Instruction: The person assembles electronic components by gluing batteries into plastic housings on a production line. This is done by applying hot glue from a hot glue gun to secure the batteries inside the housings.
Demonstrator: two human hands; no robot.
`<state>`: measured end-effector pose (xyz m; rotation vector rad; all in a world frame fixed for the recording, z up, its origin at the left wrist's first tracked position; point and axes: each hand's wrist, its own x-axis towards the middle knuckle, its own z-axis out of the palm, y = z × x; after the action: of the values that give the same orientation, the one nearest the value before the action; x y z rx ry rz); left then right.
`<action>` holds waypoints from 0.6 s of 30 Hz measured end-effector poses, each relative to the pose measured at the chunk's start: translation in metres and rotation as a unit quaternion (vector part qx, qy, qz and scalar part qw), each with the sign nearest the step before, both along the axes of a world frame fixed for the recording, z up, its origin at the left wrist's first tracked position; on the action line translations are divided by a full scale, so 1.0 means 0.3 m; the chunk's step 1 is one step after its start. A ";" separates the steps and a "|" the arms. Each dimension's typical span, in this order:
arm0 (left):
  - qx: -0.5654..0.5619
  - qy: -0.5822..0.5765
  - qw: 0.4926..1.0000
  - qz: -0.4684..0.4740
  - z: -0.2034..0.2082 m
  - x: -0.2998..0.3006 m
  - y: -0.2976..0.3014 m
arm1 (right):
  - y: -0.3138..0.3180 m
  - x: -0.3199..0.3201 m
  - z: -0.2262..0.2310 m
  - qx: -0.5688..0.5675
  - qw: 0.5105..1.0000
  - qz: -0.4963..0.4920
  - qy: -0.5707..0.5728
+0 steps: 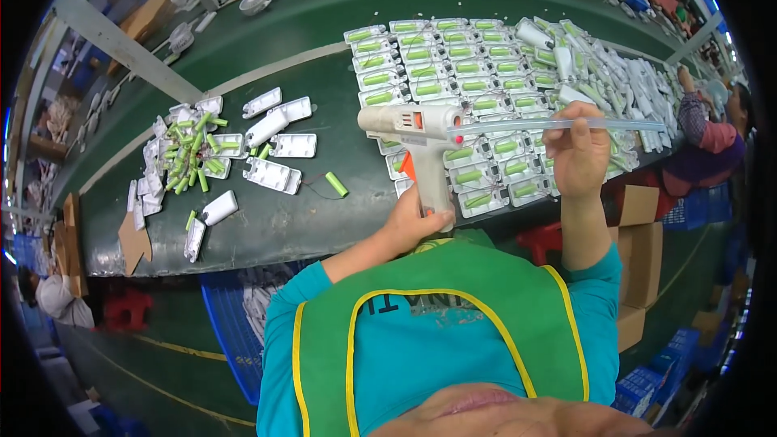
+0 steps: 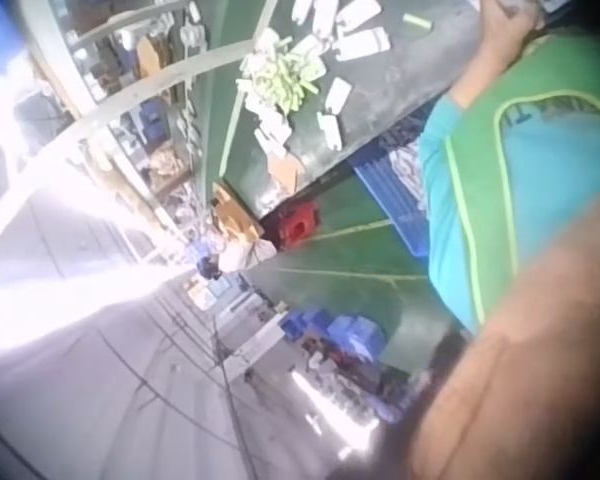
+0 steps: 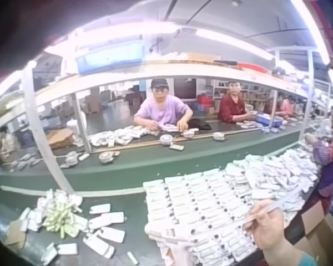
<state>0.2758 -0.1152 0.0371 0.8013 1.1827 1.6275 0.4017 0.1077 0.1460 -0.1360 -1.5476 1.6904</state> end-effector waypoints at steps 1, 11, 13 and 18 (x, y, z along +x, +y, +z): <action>0.006 0.002 1.000 -0.005 -0.001 -0.001 0.000 | 0.004 -0.005 0.000 -0.002 1.000 0.002 -0.002; 0.012 -0.025 1.000 -0.010 -0.024 -0.007 -0.001 | 0.022 0.002 0.089 0.227 0.968 -0.071 -0.085; -0.026 0.052 0.998 0.018 -0.004 -0.003 -0.006 | -0.017 -0.009 0.189 0.488 0.870 -0.005 -0.071; -0.048 0.014 0.999 -0.016 0.018 0.002 -0.017 | -0.038 0.004 0.108 0.277 0.961 0.006 0.001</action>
<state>0.2764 -0.1204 0.0426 0.7798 1.2513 1.5276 0.4028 0.0964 0.1785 0.1665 -1.9581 1.2043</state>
